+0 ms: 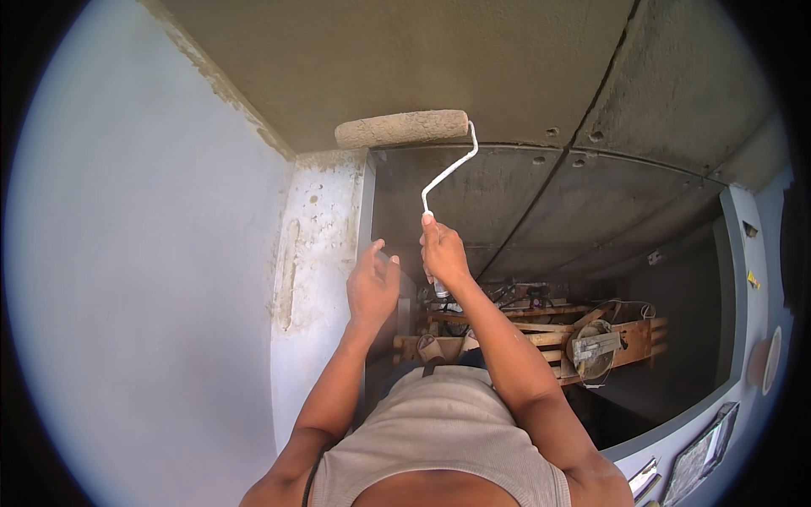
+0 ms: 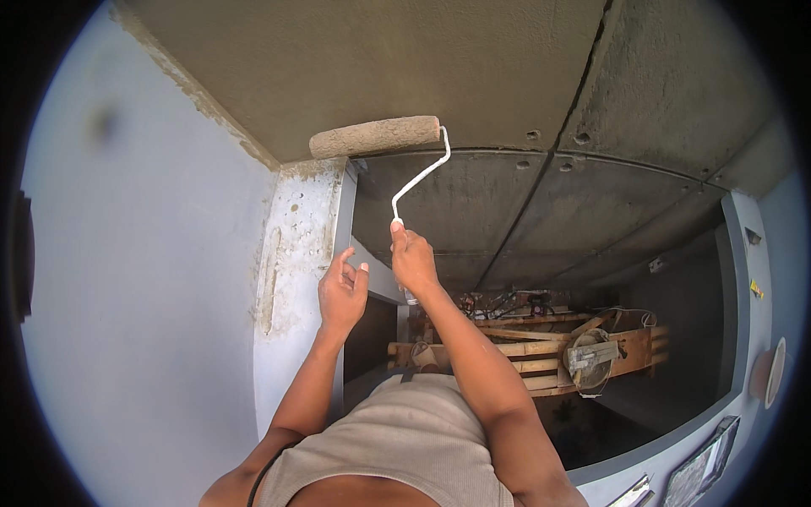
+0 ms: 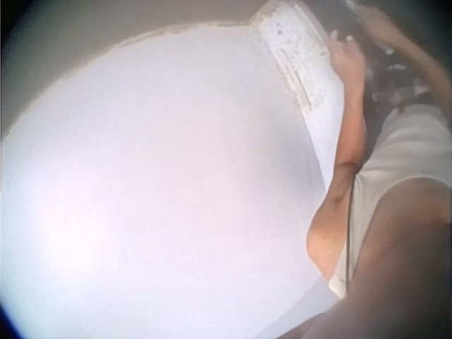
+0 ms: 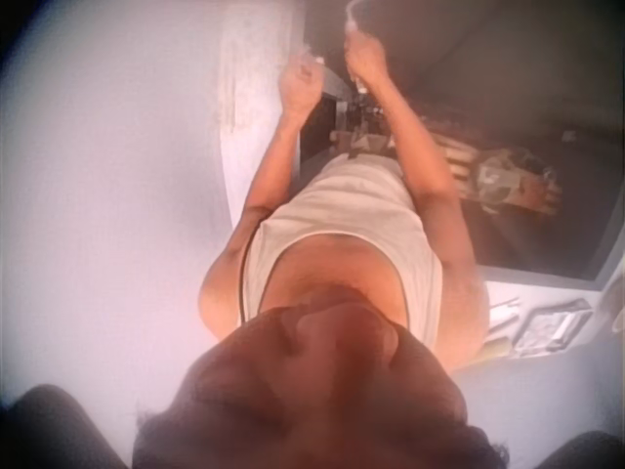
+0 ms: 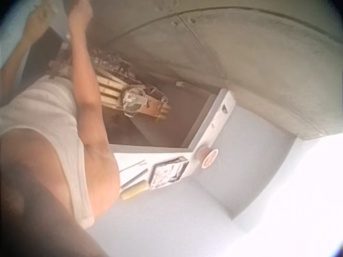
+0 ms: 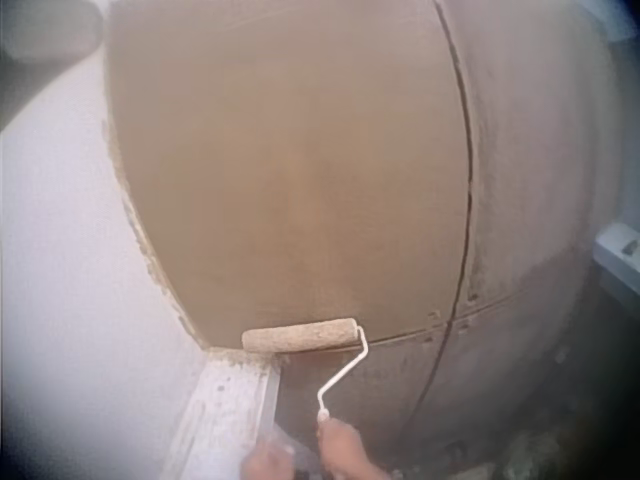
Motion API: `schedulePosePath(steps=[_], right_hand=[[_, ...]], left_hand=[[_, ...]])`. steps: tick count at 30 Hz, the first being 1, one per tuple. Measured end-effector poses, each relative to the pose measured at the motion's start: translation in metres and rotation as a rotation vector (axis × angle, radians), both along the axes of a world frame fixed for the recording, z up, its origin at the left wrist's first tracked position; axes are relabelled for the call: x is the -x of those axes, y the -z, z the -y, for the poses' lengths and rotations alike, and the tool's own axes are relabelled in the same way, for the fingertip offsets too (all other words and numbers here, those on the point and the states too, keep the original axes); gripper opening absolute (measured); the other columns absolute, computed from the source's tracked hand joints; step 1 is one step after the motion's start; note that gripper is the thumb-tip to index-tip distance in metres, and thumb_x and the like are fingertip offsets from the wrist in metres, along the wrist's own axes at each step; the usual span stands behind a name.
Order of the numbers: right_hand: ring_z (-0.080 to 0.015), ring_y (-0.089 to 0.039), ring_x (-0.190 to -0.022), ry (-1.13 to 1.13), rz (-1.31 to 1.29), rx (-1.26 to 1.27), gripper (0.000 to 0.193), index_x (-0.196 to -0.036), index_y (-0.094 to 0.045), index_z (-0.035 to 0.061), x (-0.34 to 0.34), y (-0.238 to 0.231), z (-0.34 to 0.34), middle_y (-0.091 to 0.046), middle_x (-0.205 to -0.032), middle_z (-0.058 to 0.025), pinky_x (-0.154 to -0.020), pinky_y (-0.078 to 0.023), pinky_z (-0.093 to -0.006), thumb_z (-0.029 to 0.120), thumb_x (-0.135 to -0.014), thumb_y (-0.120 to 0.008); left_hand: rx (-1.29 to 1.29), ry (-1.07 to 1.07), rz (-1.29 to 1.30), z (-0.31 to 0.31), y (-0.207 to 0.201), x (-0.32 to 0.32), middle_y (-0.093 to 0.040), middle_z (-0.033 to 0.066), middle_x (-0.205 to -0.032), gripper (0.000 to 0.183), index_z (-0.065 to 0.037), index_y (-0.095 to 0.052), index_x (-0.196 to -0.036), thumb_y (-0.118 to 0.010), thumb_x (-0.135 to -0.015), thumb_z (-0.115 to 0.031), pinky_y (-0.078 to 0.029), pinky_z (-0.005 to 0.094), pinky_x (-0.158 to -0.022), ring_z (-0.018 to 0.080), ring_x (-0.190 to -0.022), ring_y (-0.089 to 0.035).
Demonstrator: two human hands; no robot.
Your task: The person applies plaster to a concrete wall using a trowel and then smooths the surface with a paint roller. The person alternates between spreading and smoothing the plaster across the wall area.
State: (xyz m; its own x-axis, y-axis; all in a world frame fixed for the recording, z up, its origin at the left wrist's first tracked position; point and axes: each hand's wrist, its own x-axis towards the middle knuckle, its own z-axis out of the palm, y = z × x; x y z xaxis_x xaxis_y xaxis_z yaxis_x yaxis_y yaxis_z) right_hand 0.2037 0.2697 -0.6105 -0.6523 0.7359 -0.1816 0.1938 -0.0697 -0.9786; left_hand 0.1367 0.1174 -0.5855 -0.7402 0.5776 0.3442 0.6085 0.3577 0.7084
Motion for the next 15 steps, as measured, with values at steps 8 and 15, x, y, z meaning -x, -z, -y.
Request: schedulePosePath(steps=[8, 15], right_hand=[[-0.0158, -0.048, -0.035, -0.012, 0.072, 0.405, 0.065, -0.077, -0.054, 0.0018, -0.028, 0.014, 0.021, -0.047, -0.051, -0.0043, -0.035, -0.039, -0.0319, 0.058, -0.106, -0.042], [-0.0135, -0.045, -0.037, 0.193, -0.018, 0.274, 0.063, -0.076, -0.050, 0.0055, -0.060, 0.028, 0.021, -0.044, -0.050, -0.0018, -0.034, -0.037, -0.0310, 0.061, -0.105, -0.044]], left_hand=[[-0.032, -0.005, 0.051, 0.016, -0.005, 0.000, -0.059, 0.0068, -0.069, 0.036, 0.003, -0.063, -0.124, -0.070, -0.092, -0.013, -0.048, 0.0345, -0.061, 0.0185, -0.060, -0.058], [-0.131, -0.017, 0.171, 0.009, -0.012, 0.018, -0.060, 0.0070, -0.069, 0.036, 0.002, -0.063, -0.123, -0.070, -0.093, -0.016, -0.049, 0.0371, -0.061, 0.0213, -0.060, -0.059]])
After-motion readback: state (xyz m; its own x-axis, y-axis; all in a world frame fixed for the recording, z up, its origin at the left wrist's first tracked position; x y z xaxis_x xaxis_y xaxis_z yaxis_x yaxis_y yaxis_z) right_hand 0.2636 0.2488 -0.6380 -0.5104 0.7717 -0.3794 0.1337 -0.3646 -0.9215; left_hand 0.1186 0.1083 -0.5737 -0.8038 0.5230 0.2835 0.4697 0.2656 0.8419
